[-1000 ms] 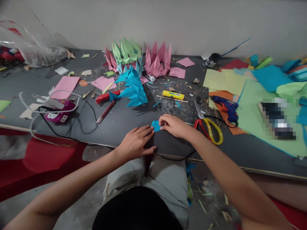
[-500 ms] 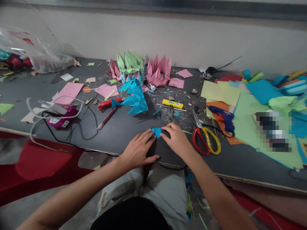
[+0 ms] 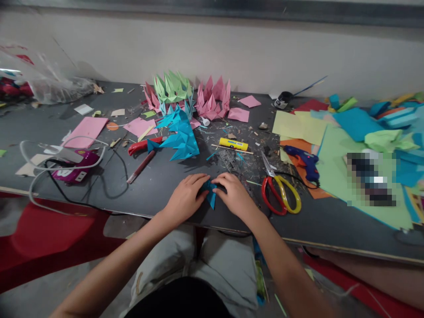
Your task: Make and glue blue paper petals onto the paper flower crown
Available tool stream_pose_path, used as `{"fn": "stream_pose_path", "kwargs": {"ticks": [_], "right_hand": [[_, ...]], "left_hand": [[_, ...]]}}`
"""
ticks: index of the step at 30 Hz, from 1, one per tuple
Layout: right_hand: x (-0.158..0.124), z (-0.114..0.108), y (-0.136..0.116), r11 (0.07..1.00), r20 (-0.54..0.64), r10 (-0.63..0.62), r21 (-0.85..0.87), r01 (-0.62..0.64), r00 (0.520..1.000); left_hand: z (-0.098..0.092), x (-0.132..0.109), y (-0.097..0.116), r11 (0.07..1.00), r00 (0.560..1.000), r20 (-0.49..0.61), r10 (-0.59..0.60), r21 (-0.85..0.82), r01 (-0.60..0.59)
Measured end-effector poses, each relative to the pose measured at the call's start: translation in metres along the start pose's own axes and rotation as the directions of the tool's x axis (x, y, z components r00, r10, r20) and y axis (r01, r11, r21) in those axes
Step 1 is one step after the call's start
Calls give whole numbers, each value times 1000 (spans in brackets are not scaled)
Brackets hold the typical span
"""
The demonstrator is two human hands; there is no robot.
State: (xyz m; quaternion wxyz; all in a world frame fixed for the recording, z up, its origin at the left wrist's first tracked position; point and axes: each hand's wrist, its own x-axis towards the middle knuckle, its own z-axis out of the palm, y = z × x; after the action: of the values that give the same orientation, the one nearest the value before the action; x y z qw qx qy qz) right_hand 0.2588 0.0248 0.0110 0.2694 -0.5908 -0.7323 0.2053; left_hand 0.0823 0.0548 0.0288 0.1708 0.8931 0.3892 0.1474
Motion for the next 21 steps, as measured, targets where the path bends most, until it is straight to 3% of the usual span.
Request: {"fn": "stream_pose_path", "kwargs": {"ticks": [6,13,21], "right_hand": [[1,-2,2,999,-29,43,12,-43,999],[0,-8,-15,994,80,112,-15,-111,991],[13,-12,-27,986,219,169,-30,-166,961]], "left_hand": [[-12,22,-10,994,983,154,99,-49,-93],[-19,29,-18,996,956,294,23,-91,4],[-20,21,-19,986,959,283,-22,-153,68]]}}
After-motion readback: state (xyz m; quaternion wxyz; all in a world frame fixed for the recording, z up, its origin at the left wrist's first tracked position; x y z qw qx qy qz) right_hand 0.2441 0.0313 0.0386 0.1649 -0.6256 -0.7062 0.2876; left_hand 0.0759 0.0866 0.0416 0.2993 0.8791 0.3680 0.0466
